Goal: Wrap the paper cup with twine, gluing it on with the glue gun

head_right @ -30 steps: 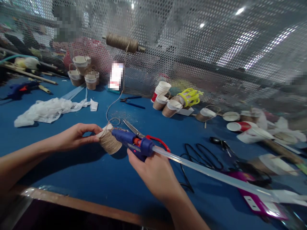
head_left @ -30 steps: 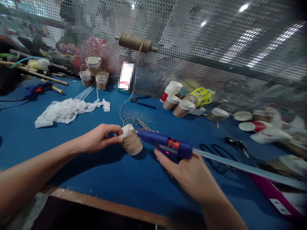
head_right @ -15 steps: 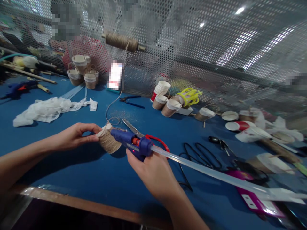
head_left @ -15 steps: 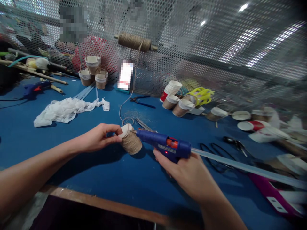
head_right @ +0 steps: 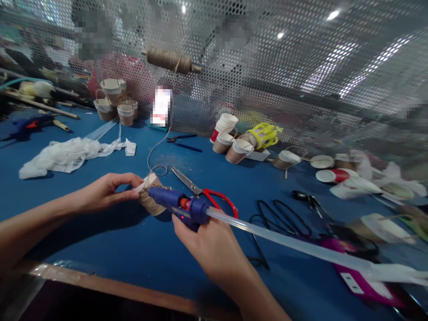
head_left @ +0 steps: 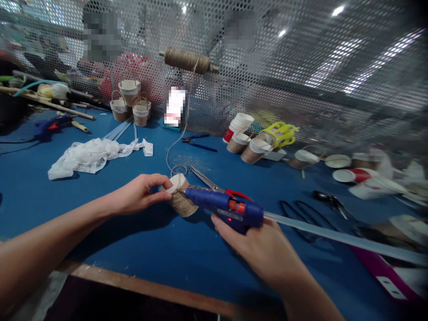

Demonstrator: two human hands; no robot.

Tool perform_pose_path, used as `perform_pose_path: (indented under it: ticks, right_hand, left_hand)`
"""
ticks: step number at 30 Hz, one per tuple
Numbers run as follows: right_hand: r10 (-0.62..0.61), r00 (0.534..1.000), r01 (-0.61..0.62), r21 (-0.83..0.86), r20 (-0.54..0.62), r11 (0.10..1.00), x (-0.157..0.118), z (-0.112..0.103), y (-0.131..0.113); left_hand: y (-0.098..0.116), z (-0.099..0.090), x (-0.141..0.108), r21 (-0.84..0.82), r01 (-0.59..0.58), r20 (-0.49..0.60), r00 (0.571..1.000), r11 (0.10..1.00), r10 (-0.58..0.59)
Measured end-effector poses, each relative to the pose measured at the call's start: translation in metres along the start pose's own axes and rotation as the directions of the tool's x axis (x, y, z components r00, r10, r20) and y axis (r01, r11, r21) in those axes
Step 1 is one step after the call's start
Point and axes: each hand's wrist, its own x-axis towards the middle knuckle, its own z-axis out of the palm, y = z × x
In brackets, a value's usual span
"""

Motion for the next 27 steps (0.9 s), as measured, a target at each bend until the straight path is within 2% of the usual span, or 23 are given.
perform_pose_path:
  ticks: [4,6,9,13,16,18,22,27]
  right_hand:
    - [0.058,0.998,-0.060,0.099,0.025,0.993,-0.002,-0.003,0.010]
    - [0.193,0.978,-0.209,0.263,0.085,0.942,0.004,-0.007,0.010]
    - [0.416,0.889,-0.456,0.442,0.190,0.773,0.015,-0.009,0.007]
    - [0.561,0.783,-0.607,0.522,0.267,0.599,0.020,-0.005,0.002]
    - [0.602,0.716,-0.671,0.588,0.354,0.452,0.021,-0.007,-0.001]
    - [0.608,0.690,-0.692,0.602,0.392,0.398,0.021,-0.010,-0.002]
    - [0.595,0.691,-0.683,0.640,0.410,0.352,0.022,-0.014,-0.002]
    - [0.592,0.693,-0.681,0.644,0.411,0.350,0.021,-0.013,-0.002]
  left_hand:
    - [0.000,-0.003,0.000,0.004,-0.110,0.024,0.994,0.994,0.109]
    - [-0.001,-0.003,0.000,0.005,-0.122,0.041,0.992,0.993,0.121]
    - [-0.001,-0.004,-0.001,0.011,-0.122,0.065,0.991,0.993,0.121]
    - [-0.002,-0.004,-0.001,-0.003,-0.156,0.077,0.985,0.988,0.156]
    - [-0.002,-0.005,-0.001,-0.011,-0.158,0.080,0.984,0.987,0.158]
    - [-0.002,-0.005,-0.001,-0.006,-0.144,0.088,0.986,0.990,0.144]
    - [0.000,-0.006,-0.001,0.001,-0.143,0.107,0.984,0.990,0.143]
    - [-0.001,-0.006,-0.001,0.015,-0.134,0.109,0.985,0.991,0.132]
